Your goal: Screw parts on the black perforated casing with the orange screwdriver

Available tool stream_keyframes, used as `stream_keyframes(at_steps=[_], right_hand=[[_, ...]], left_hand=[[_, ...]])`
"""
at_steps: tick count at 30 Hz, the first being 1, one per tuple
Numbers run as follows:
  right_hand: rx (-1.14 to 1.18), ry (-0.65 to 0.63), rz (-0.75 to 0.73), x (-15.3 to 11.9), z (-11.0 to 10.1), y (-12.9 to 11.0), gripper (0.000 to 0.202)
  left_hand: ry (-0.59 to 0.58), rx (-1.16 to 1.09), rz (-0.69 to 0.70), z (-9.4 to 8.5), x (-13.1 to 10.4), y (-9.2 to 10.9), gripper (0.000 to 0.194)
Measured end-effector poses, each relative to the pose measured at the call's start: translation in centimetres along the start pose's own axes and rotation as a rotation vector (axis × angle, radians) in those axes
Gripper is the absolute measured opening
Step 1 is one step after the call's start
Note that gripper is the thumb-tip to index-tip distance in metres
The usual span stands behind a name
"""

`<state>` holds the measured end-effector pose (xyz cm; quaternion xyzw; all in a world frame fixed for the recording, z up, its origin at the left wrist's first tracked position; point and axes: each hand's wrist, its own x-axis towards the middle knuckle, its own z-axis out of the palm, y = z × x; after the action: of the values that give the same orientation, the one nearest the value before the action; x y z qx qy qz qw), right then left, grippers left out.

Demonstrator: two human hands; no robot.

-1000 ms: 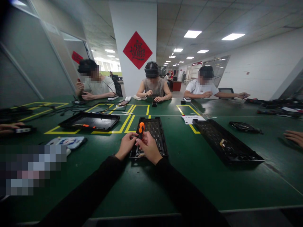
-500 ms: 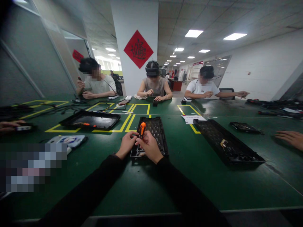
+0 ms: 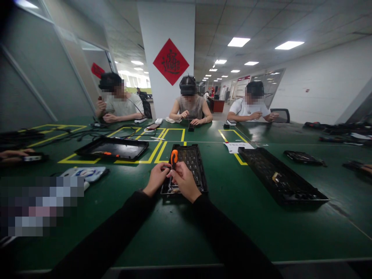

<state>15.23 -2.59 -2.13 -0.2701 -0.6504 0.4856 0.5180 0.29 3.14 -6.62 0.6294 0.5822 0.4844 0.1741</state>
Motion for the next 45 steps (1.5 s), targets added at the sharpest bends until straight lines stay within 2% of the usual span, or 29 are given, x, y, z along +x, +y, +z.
stream_keyframes(at_steps=[4,10,12,14,16,19,21,25,29,34,40,45], right_hand=[[-0.040,-0.008,-0.016,0.0,-0.1,0.0,0.021],[0.025,0.017,0.011,0.0,0.1,0.5,0.027],[0.006,0.020,-0.002,0.0,0.0,0.5,0.023],[-0.024,0.020,-0.012,0.0,-0.1,0.3,0.021],[-0.045,0.023,-0.018,0.0,-0.1,0.2,0.021],[-0.053,0.027,-0.025,0.0,-0.1,0.3,0.021],[-0.047,0.034,-0.026,0.0,-0.1,0.5,0.021],[-0.024,0.035,-0.011,0.0,-0.1,0.7,0.023],[-0.031,0.029,-0.004,0.0,-0.1,0.3,0.024],[-0.039,0.025,0.010,0.0,-0.1,0.0,0.030],[-0.009,0.066,-0.007,-0.1,0.0,0.2,0.023],[-0.063,0.054,-0.023,0.0,-0.2,0.1,0.026]], left_hand=[[-0.008,-0.018,-0.001,-0.1,-0.1,0.1,0.021],[-0.011,0.002,-0.007,-0.1,-0.2,0.3,0.020],[0.017,0.025,0.034,-0.5,-0.2,0.8,0.019],[0.023,0.039,0.139,-1.4,0.0,1.5,0.018],[-0.113,0.009,0.271,-2.6,0.1,2.3,0.018],[-0.495,-0.007,0.387,-4.3,0.1,3.2,0.014],[-0.611,0.011,0.400,-4.7,-0.1,3.3,0.009],[-0.643,0.026,0.336,-4.6,-0.5,3.3,0.008],[-0.734,-0.103,0.347,-4.9,-0.4,3.7,0.013],[-0.821,-0.151,0.329,-5.2,-0.3,4.4,0.015],[-0.789,-0.219,0.339,-4.3,-0.5,4.0,0.016],[-0.807,-0.182,0.342,-4.5,-0.4,4.0,0.016]])
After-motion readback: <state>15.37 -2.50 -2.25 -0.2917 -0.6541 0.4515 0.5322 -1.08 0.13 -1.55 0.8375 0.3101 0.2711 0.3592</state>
